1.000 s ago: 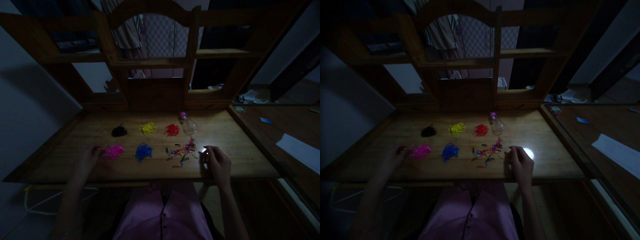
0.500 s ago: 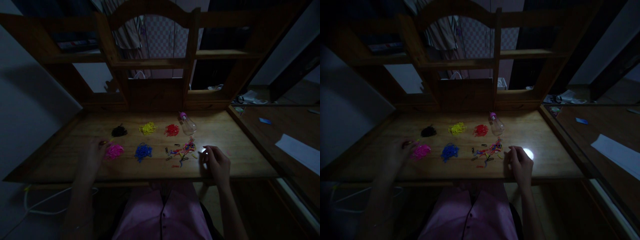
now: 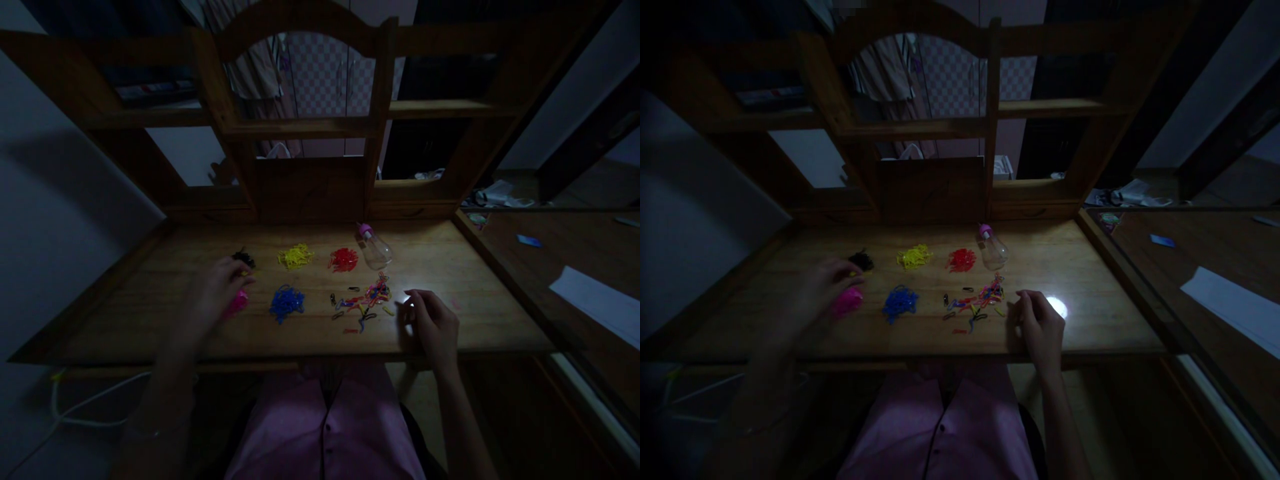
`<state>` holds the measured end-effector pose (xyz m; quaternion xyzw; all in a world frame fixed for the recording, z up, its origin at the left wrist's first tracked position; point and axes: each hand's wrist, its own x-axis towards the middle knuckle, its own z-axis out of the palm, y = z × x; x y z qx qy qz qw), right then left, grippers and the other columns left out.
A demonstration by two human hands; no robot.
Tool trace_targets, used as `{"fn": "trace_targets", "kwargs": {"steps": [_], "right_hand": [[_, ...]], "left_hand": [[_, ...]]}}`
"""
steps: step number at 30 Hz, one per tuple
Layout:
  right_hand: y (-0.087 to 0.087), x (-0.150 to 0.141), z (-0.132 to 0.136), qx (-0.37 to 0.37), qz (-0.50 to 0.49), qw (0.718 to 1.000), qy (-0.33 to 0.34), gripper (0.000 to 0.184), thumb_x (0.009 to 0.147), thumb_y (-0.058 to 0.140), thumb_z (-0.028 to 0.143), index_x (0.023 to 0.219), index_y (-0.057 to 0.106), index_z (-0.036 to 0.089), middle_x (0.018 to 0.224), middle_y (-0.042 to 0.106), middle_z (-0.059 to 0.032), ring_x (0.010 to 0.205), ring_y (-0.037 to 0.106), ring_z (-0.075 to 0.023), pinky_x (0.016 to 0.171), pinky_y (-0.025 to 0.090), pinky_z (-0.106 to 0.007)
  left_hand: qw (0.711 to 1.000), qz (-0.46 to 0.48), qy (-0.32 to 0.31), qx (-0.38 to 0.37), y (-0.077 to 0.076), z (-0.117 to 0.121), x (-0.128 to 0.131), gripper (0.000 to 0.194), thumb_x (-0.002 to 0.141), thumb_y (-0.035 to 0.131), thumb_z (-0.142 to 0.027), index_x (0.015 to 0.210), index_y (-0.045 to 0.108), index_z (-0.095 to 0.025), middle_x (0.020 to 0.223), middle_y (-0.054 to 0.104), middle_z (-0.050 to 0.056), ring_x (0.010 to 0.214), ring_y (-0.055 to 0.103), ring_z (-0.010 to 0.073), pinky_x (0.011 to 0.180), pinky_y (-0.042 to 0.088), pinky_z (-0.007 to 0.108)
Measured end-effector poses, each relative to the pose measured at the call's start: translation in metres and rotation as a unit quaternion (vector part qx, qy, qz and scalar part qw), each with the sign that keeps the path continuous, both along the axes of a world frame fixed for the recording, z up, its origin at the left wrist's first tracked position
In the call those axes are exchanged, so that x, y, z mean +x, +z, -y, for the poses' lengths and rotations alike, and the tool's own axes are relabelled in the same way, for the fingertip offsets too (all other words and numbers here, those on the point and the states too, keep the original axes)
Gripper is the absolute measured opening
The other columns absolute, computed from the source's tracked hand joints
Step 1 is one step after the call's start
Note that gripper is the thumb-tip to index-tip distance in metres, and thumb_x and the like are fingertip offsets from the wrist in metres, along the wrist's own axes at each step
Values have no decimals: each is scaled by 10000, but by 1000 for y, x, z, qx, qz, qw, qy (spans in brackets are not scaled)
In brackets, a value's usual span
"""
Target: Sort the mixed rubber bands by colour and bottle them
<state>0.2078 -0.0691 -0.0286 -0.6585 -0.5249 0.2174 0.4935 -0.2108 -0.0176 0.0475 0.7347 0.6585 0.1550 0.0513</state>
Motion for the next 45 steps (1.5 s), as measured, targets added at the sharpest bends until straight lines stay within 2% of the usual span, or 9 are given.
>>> {"fn": "trace_targets", "kwargs": {"steps": [6,11,19,22,25,31,34,39,45], "right_hand": [[-3,1,-1,11,-2,1000,-1,367,914,494,487,952,698,185,743,687,-28,635,626,-173,601,457,-265],[-3,0,-1,20,-10,1000,-7,372,914,488,487,946,700,183,700,668,-15,617,611,-165,618,458,-266],[-1,-1,0,19,-13,1000,-2,351,917,489,459,926,704,183,695,667,-17,623,605,-164,619,447,-258],[0,-1,-1,19,-13,1000,-4,355,917,487,464,929,704,184,698,670,-17,620,605,-166,612,446,-258],[-1,-1,-1,18,-15,1000,-6,360,919,483,471,934,701,185,710,672,-17,616,602,-162,604,445,-256],[-1,-1,0,20,-15,1000,-1,336,928,481,444,928,696,186,716,669,-17,645,611,-164,604,443,-250],[-1,-1,0,23,-21,999,-1,314,929,489,425,919,692,186,724,670,-16,654,616,-165,615,449,-248],[-1,-1,1,25,-31,999,0,287,933,495,401,912,683,186,692,650,-5,623,606,-155,617,451,-245],[0,-1,1,25,-25,999,6,281,936,498,402,918,682,191,718,656,-8,640,608,-154,607,444,-243]], "left_hand": [[984,-22,-140,-104,-11,-89,50,180,780,588,-323,825,703,-192,846,678,58,791,603,205,672,389,282],[984,-32,-152,-86,-20,-112,58,231,762,614,-315,943,688,-193,899,683,67,812,605,212,665,385,281],[992,5,-120,36,11,-54,78,204,890,494,-355,937,646,-227,984,667,46,908,613,218,788,418,315],[983,70,-171,-1,17,-11,111,217,910,485,-384,916,651,-245,974,679,39,913,626,211,803,438,319],[968,107,-220,-61,2,10,136,239,928,454,-387,911,657,-263,960,687,46,915,633,219,797,454,340],[981,59,-170,-76,-45,-39,118,301,934,395,-314,944,666,-184,983,661,116,973,603,256,898,443,383],[988,47,-141,-41,-45,-56,106,339,940,370,-306,1010,656,-138,1026,637,134,1008,588,259,934,435,388],[984,83,-158,13,-34,-34,127,337,954,352,-300,1066,637,-161,1082,616,102,1028,578,229,957,432,373],[986,45,-157,-28,-51,-32,149,295,953,376,-277,986,643,-158,992,623,97,974,575,232,929,444,368]]}}
